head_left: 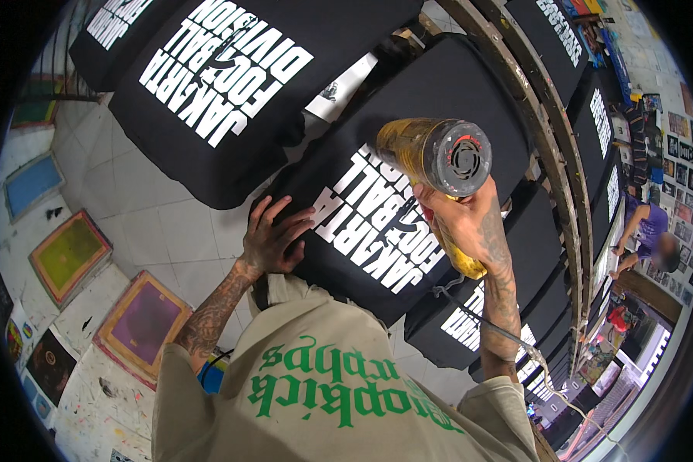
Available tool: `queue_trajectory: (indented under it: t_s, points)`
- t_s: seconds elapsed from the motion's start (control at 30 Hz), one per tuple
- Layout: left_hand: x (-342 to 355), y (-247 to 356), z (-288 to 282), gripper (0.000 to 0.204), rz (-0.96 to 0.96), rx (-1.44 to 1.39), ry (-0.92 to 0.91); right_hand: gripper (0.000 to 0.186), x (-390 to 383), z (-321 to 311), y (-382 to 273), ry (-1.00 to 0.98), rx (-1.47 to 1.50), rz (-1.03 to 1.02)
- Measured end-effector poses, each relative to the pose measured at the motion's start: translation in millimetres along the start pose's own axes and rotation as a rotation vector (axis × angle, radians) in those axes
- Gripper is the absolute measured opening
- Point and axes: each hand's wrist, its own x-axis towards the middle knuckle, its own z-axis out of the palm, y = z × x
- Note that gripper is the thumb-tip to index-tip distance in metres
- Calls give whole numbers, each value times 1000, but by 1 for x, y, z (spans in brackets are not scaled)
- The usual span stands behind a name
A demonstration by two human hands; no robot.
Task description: The person uses a yellow heat gun to apply heat to white text printed on black t-shirts hanging on a rack. They move the heat gun back and forth over the text while occasionally touching the shirts with their left hand.
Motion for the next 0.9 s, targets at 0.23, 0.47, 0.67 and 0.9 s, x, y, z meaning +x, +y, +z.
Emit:
queue_trajectory:
  t_s: [0.23, 0.47, 0.67, 0.9]
  points:
    - [-1, 2, -1, 36, -20, 3, -18, 63, -6, 0, -9, -52, -45, 28]
    - [2, 2, 0, 37, -5, -19, 28, 71, -12, 8, -15, 16, 6, -12]
    - [-5, 0, 3, 49, -19, -31, 25, 66, -15, 3, -9, -60, 18, 47]
    - [-9, -3, 10, 51, -19, -28, 40, 66, -23, 6, -12, -62, -4, -67]
